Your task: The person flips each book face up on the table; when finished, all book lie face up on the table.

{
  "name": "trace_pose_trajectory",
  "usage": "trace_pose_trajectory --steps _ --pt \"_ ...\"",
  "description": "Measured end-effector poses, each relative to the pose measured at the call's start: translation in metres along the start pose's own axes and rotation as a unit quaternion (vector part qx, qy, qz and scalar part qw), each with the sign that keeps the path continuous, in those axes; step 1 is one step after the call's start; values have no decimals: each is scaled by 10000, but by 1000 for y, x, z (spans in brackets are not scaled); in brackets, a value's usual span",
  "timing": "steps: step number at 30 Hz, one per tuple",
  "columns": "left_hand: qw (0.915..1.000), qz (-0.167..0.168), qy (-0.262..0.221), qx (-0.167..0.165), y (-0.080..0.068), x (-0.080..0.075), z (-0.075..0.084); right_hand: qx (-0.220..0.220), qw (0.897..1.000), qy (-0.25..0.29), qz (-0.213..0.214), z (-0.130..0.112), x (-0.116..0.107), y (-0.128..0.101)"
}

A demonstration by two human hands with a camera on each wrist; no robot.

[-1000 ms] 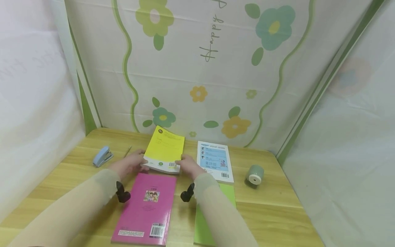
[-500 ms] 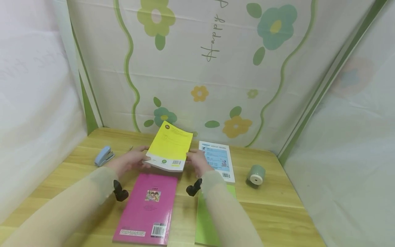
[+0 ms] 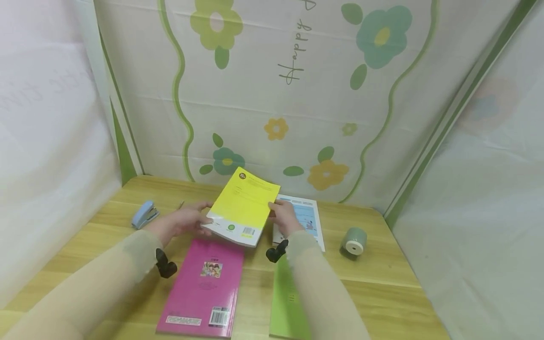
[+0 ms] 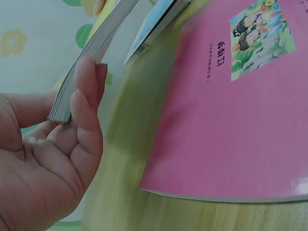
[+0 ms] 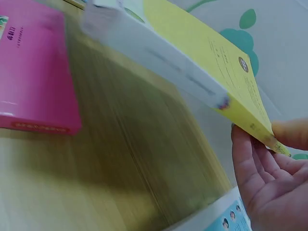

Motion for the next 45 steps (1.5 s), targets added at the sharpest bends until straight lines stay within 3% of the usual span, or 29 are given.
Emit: trace_pose_trajectory --steps 4,9,19,23,27,30,33,37,39,43,45 --pt "9997 -246 78 -11 -2 5 1 220 9997 -76 -65 1 -8 -2" --pt "9997 -221 27 84 -1 8 1 266 9996 -13 -58 -2 -11 -6" --pt "9926 713 797 574 7 4 0 -109 9992 384 48 -16 -9 -7" --pt "9880 932 976 746 5 5 4 -233 9985 469 173 -24 -9 -8" --pt "9847 1096 1160 699 6 6 7 -198 9976 551 366 -30 -10 -12" --pt "9788 1087 1570 736 7 8 10 -144 9967 670 426 -34 -10 -15" --pt "9683 1058 2066 927 7 12 14 -148 9956 808 454 -38 -9 -17" --pt "9477 1187 2680 1260 9 20 18 -180 9934 1016 497 -42 -8 -18" --pt "9311 1355 3092 1384 10 25 21 -222 9922 1124 495 -45 -6 -18" --pt "8837 1858 3995 1579 7 31 28 -331 9890 1341 526 -53 -3 -19" --pt "8677 2052 4211 1662 4 35 31 -381 9868 1471 556 -57 -2 -20"
Point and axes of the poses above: each hand's wrist, its own y-axis towards the middle knuckle, its own x-axis out of the palm, z = x × y, the point moved 7 cm from there along y, towards the middle knuckle
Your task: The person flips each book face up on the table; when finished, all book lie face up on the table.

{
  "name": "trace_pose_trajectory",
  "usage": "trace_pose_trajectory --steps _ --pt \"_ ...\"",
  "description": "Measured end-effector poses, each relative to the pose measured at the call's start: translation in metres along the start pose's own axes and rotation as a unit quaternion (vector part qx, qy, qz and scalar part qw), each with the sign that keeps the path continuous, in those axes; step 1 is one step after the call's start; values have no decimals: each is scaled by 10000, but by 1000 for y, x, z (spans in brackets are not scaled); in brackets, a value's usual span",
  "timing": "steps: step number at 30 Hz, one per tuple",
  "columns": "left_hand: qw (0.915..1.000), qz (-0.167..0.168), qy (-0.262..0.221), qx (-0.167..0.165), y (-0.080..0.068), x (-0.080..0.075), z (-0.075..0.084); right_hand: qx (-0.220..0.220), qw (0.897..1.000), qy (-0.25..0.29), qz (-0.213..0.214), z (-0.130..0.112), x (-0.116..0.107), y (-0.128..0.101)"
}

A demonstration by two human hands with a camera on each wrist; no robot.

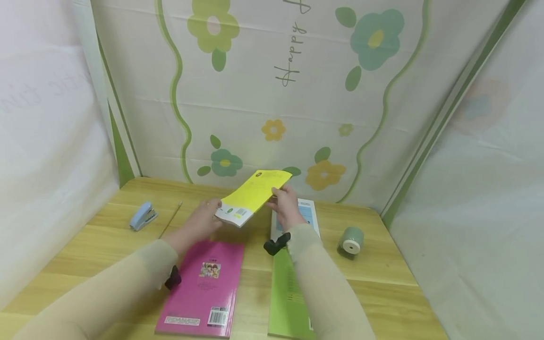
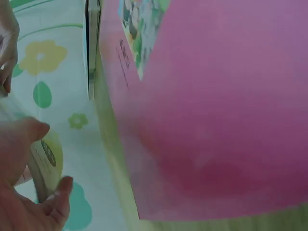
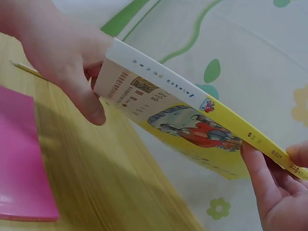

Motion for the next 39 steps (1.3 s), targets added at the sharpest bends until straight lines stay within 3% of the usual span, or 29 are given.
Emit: trace_pose_trajectory --steps 9,14,16,20,22,24,28,33,39 --pt "9951 356 887 246 -7 -10 34 -140 9992 354 99 -11 8 -6" --pt "9832 675 1486 821 -14 -18 66 -156 9990 394 151 -12 9 -7" --pt "9706 858 1854 1274 -18 -21 82 -165 9988 420 173 -12 9 -8" --pt "9314 1224 2693 2123 -27 -22 110 -178 9987 435 217 -11 10 -7" --pt "9130 1283 3091 2330 -31 -19 119 -175 9987 420 244 -11 11 -7" --pt "9063 1199 3309 2341 -32 -15 123 -197 9987 369 281 -11 12 -7" --pt "9056 1004 3570 2057 -30 -9 125 -322 9990 100 301 -13 18 -9" --pt "9088 1054 3653 1716 -25 -8 119 -455 9987 -150 154 -15 30 -12" --pt "9032 1194 3631 1954 -21 -6 107 -657 9977 -149 -87 -21 39 -12"
Point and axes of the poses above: each hand's wrist, its own y-axis towards the middle knuckle, its own x-axis out of the palm, z = x × y, the point moved 7 cm from there along y, towards the middle knuckle
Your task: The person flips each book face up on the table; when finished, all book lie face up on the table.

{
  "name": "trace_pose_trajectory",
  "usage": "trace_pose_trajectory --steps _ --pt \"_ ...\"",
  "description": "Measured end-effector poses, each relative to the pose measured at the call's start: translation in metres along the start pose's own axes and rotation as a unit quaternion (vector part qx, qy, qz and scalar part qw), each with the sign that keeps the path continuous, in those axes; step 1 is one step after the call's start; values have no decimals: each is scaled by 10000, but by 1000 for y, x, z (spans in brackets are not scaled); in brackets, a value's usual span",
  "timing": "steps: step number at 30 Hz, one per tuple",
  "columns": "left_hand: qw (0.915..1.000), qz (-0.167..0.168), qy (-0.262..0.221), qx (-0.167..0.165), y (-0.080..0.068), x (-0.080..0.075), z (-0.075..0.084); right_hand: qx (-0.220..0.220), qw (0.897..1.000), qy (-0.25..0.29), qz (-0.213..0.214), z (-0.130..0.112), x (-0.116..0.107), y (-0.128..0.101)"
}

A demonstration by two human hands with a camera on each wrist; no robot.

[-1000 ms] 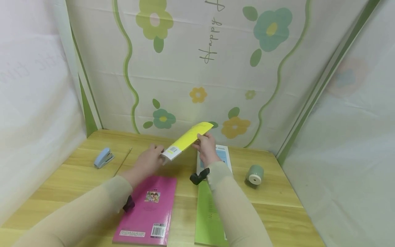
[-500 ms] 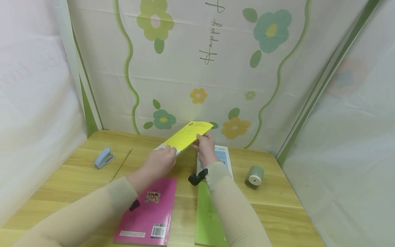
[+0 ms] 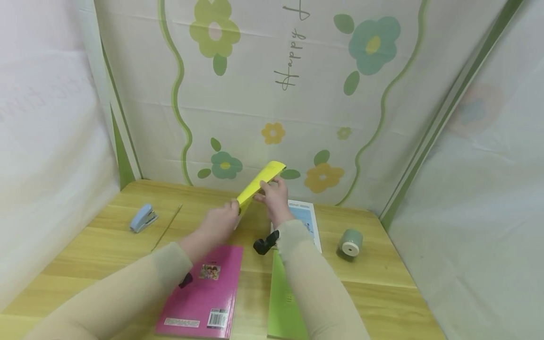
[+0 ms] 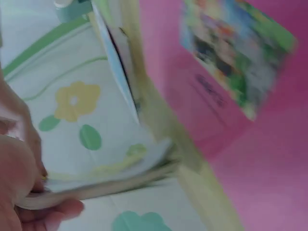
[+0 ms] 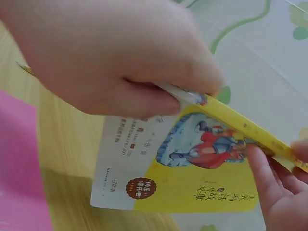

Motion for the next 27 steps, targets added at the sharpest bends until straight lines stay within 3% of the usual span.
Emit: trace_pose_trajectory --steps 4,6,8,11,13,16,19,21,23,26,27 --pt "9982 128 -571 -148 0 3 -12 -120 9991 -163 -377 -1 4 2" --pt "9944 121 -1001 -311 2 0 -20 -115 9965 -542 -631 0 6 3" --pt "9836 -145 -1663 -688 6 -2 -29 -77 9902 -1042 -925 4 7 5" --pt "9551 -446 -2604 -1343 11 -4 -41 -155 9705 -1999 -1341 11 9 4" --pt "9287 -598 -3177 -1816 13 -2 -48 -326 9544 -2573 -1478 15 8 2" --pt "8952 -540 -3834 -2206 13 5 -56 -620 9288 -3367 -1421 20 3 1" --pt "8471 -500 -4631 -2560 11 14 -64 -746 9126 -3832 -1217 26 -6 3" --pt "8068 -469 -5195 -2776 8 20 -69 -663 9120 -3931 -962 30 -15 5" --pt "7709 -399 -5651 -2910 7 26 -74 -447 9228 -3763 -689 34 -25 7" --pt "7249 -302 -6182 -3025 5 33 -79 84 9443 -3262 -435 43 -38 7" --pt "7134 -281 -6293 -3070 4 36 -81 268 9511 -3044 -444 46 -40 6"
Point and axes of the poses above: each hand's wrist, its own y-axis towards the middle knuckle, its own x-axis out of the palm, z = x × y, the point moved 7 cm from there along y, towards the middle knuckle
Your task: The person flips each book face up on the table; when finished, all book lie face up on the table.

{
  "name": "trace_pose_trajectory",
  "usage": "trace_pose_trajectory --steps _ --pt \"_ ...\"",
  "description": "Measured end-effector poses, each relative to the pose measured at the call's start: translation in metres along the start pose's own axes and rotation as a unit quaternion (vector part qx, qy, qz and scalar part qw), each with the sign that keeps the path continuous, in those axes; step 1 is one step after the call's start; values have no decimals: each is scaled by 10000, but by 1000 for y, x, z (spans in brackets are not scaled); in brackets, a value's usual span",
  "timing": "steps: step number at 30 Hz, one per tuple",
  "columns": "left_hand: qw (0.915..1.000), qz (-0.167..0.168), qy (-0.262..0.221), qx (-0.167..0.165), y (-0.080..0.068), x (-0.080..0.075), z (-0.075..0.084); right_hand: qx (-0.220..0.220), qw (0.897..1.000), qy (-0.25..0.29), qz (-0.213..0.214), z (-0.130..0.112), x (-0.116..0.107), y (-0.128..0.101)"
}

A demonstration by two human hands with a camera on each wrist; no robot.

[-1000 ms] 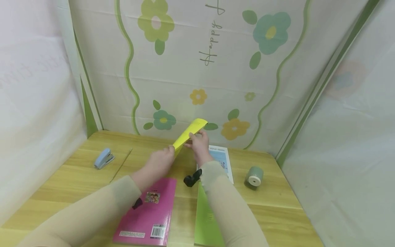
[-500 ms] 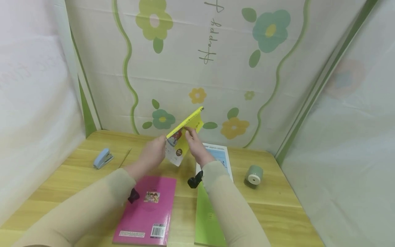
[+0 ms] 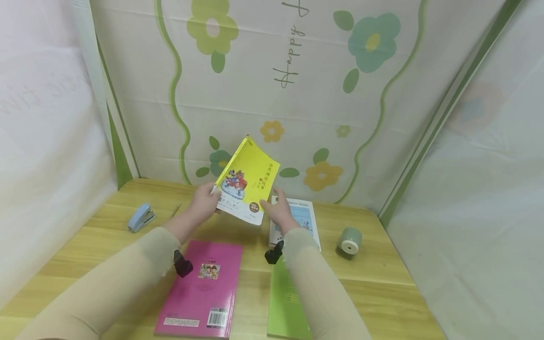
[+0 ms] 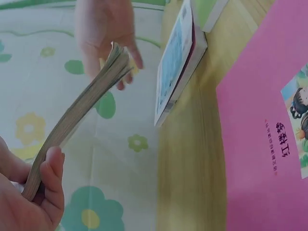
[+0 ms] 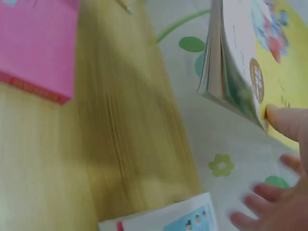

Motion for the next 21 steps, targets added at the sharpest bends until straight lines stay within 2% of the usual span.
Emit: trace_pose_trajectory --steps 4,11,16,21 --pt "9988 -21 -409 -284 1 -5 -10 426 9954 737 -438 9 6 -3" --pt "9947 92 -552 -867 -1 -12 -35 426 9876 1328 -721 14 17 -1" --pt "9878 30 -1014 -1180 -2 -15 -50 501 9821 1662 -733 14 22 -4" --pt "9819 77 -1190 -1474 -2 -23 -65 522 9681 2238 -1000 13 30 -4"
Point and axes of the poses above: each hand's wrist, its own y-axis towards the middle knuckle, its own x-axis out of the palm, z = x × y, the point moved 7 cm from there along y, towards the middle knuckle
